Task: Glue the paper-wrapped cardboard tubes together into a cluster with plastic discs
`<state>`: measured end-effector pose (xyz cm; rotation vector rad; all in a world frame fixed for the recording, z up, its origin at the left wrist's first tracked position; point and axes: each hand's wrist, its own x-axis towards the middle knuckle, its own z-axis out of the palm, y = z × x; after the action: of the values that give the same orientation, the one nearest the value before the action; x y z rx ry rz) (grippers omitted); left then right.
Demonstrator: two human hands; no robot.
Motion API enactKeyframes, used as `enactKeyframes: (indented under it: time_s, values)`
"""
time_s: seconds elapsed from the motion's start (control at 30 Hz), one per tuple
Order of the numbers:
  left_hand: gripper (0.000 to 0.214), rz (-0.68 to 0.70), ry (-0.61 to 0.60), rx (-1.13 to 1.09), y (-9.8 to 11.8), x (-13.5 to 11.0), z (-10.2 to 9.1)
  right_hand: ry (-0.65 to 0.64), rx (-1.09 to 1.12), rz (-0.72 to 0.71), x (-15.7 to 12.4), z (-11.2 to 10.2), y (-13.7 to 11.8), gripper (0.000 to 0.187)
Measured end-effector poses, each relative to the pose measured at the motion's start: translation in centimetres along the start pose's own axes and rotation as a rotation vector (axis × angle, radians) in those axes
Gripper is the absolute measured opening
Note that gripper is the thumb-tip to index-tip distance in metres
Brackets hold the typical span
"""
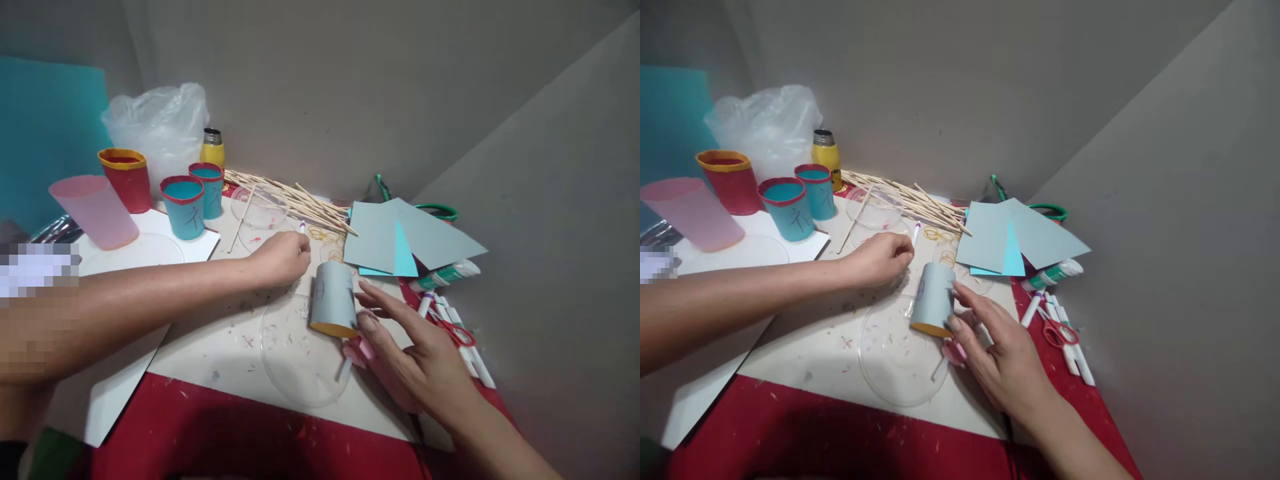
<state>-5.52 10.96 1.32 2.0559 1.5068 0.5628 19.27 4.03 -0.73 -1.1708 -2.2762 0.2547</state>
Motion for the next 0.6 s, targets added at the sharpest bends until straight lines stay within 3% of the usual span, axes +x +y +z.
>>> enactKeyframes:
  time_s: [0.1,0.23,0.43,0.6]
  values:
    - [0.015,-0.046,-0.150,0.139,0.2,-1.6,-0.9,-0.033,-0.027,-0.025,-0.3,0.4,-0.2,0.044]
    - [0.014,-0.098,-0.259,0.265,0.1,-3.5,-0.6,-0.081,-0.102,-0.091,0.0,1.1,-0.6,0.042]
    - [0.024,-0.140,-0.257,0.358,0.6,-4.6,0.6,-0.073,-0.200,-0.120,0.3,1.8,-1.0,0.048]
    - [0.020,-0.140,-0.211,0.386,1.0,-4.9,1.3,-0.157,-0.270,-0.030,0.7,2.0,-2.2,0.053]
